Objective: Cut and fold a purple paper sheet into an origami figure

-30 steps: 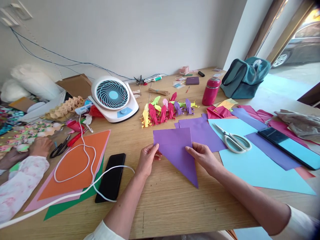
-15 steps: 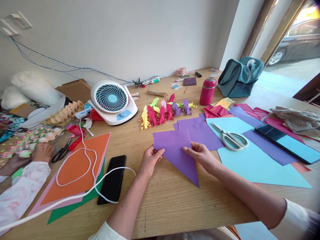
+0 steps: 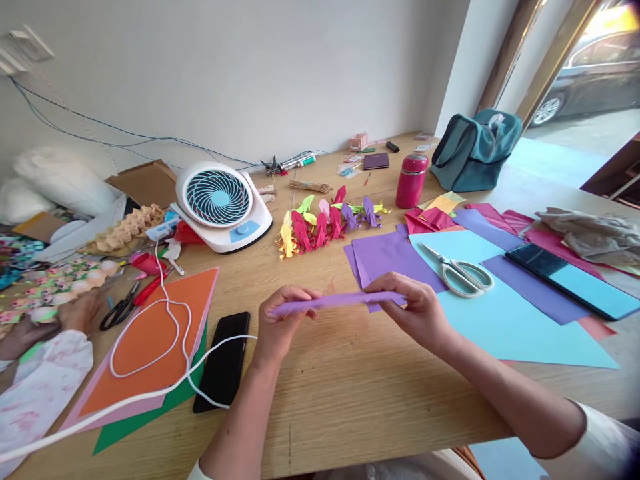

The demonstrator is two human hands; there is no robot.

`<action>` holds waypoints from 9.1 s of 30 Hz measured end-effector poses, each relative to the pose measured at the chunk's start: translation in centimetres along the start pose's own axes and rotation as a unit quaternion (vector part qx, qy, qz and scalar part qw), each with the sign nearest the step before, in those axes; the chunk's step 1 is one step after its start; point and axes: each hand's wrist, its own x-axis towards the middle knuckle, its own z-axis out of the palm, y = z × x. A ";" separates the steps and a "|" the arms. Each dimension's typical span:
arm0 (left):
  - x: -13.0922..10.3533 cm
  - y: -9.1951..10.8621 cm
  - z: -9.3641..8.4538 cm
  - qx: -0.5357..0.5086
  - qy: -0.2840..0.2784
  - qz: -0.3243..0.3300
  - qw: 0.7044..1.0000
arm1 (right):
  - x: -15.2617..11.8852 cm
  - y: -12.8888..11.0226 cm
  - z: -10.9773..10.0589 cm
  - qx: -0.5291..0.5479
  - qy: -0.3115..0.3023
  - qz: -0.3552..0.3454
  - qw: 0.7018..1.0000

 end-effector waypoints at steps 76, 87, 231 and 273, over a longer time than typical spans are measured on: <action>-1.3 -1.0 0.9 0.474 -0.266 -0.160 0.824 | -1.8 3.4 0.4 -0.197 -0.230 0.070 0.950; -3.7 -1.6 1.3 0.522 -0.275 0.221 0.776 | -1.6 3.0 0.6 -0.226 -0.230 0.095 0.942; 1.5 -3.9 6.6 -0.216 0.150 -0.225 0.938 | 0.5 1.3 0.4 0.010 -0.118 0.246 0.962; 0.9 0.0 1.6 0.170 -0.076 0.050 0.981 | 0.2 1.1 -2.5 -0.109 -0.227 0.100 0.963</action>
